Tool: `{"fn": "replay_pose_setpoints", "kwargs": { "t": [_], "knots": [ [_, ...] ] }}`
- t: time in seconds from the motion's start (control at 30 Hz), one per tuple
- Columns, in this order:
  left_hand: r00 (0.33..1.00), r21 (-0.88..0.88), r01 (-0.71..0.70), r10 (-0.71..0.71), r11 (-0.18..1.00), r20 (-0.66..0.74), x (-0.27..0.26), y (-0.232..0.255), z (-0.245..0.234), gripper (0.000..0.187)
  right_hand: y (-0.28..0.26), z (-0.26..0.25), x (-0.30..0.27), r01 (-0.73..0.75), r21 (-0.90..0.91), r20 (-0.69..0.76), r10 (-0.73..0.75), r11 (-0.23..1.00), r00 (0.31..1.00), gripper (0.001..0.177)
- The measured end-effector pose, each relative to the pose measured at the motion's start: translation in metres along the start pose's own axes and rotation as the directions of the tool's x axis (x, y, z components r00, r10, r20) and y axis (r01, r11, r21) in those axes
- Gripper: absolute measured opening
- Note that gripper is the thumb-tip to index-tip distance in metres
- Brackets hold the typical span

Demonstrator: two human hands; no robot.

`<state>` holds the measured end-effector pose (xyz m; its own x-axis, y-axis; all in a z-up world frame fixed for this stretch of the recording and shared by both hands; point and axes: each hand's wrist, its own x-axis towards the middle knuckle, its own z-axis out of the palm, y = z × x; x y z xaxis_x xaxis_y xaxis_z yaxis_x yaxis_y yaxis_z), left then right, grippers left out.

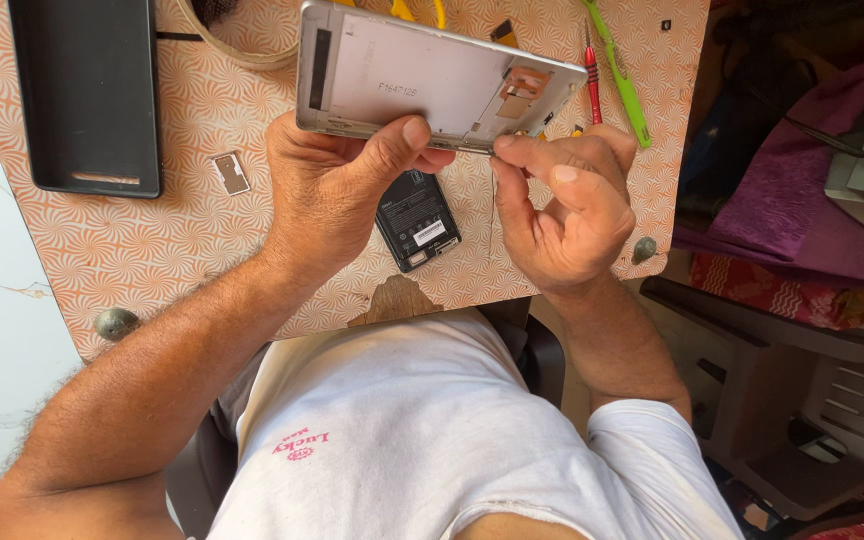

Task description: The person applies adhesive tape to the metal frame of a disassembled smartphone. They use scissors to cut the tape and a ruler to smooth it down along the edges. The person then aligns the internal components with the frame, preparing to reassemble the device.

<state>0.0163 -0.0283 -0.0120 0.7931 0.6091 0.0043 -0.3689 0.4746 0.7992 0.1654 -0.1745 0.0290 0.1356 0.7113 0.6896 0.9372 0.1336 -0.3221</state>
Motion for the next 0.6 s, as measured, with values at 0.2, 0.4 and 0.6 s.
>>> {"fn": "replay_pose_setpoints", "kwargs": {
  "t": [0.2,0.4,0.6],
  "knots": [
    [1.000,-0.027,-0.022,0.022,0.999,-0.007,0.001,-0.004,-0.001,0.020,-0.002,0.003,0.006,0.010,-0.017,0.010,-0.010,1.000,1.000,0.069],
    [0.999,-0.024,-0.029,0.028,0.999,-0.038,0.000,-0.008,-0.002,0.019,-0.011,0.005,0.014,0.030,-0.215,0.074,-0.015,0.976,0.997,0.064],
    [0.999,0.002,-0.023,0.023,1.000,-0.048,0.001,-0.008,-0.005,0.020,-0.006,0.015,0.003,-0.070,0.009,-0.014,0.070,0.998,0.997,0.062]
  ]
}}
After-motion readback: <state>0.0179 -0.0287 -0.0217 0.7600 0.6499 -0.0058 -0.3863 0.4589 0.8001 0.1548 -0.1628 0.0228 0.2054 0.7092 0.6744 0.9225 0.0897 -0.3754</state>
